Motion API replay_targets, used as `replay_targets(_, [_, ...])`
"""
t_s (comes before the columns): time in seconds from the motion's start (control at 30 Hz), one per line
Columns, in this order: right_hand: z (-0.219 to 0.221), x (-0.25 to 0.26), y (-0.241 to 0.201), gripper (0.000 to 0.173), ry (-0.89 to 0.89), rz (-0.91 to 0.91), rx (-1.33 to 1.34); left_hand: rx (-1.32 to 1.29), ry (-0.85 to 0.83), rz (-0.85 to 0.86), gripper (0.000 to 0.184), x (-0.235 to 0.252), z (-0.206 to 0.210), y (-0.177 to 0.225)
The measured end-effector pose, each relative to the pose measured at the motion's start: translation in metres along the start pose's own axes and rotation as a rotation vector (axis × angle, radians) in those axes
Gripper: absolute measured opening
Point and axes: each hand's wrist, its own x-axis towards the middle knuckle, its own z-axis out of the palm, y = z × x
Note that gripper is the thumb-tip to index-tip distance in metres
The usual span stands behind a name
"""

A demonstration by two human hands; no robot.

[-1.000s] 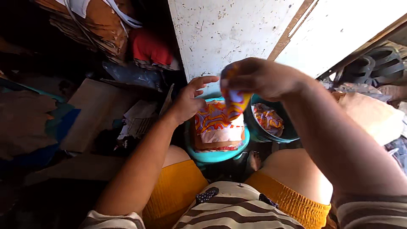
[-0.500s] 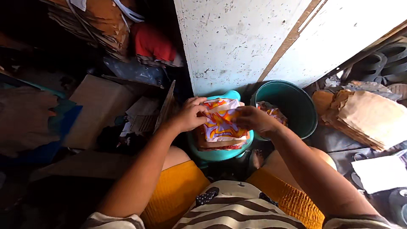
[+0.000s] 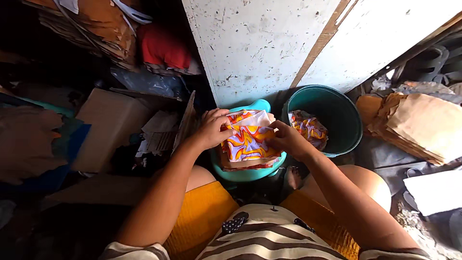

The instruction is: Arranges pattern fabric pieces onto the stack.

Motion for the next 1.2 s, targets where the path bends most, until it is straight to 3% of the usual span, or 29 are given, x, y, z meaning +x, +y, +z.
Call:
replay_targets(0.1, [0.005, -0.01, -0.009, 0.037, 0.282, -0.114, -0.368, 0.042, 0.175, 0.044, 0.032, -0.003, 0.002, 0.006])
replay_targets(0.2, [0.021, -0.001, -0.002, 0.034, 0.571, -0.458, -0.618, 0.116, 0.289, 0.124, 0.046, -0.007, 0.012, 0.025])
replay_targets(0.3, [0.05, 0.024, 0.016, 0.059, 0.49, -0.571, -0.738, 0.218, 0.222, 0.15, 0.062, -0.007, 0.043, 0.031])
replay_targets(0.4, [0.072, 0.04, 0.043, 0.07, 0.478, -0.562, -0.781, 0.26, 0.159, 0.161, 0.068, -0.008, 0.069, 0.017])
replay_targets(0.57, [0.077, 0.044, 0.054, 0.07, 0.523, -0.595, -0.728, 0.273, 0.183, 0.204, 0.073, -0.008, 0.077, 0.008])
replay_targets(0.73, [0.042, 0.046, 0.051, 0.06, 0.385, -0.627, -0.522, 0.29, 0.098, 0.125, 0.072, -0.008, 0.067, 0.019])
replay_targets(0.83, [-0.015, 0.051, 0.051, 0.045, 0.55, -0.484, -0.366, 0.27, -0.016, 0.021, 0.065, -0.003, 0.041, 0.039])
replay_targets(0.93, [-0.074, 0.053, 0.059, 0.04, 0.628, -0.176, -0.323, 0.264, 0.076, 0.087, 0.049, 0.007, 0.029, 0.06])
replay_targets(1.07, [-0.112, 0.064, 0.106, 0.037, 0.397, 0.156, -0.463, 0.356, 0.043, 0.284, 0.054, 0.024, 0.056, 0.082])
replay_targets(1.2, [-0.115, 0.074, 0.157, 0.041, 0.048, 0.362, -0.7, 0.544, -0.052, 0.263, 0.063, 0.029, 0.083, 0.064])
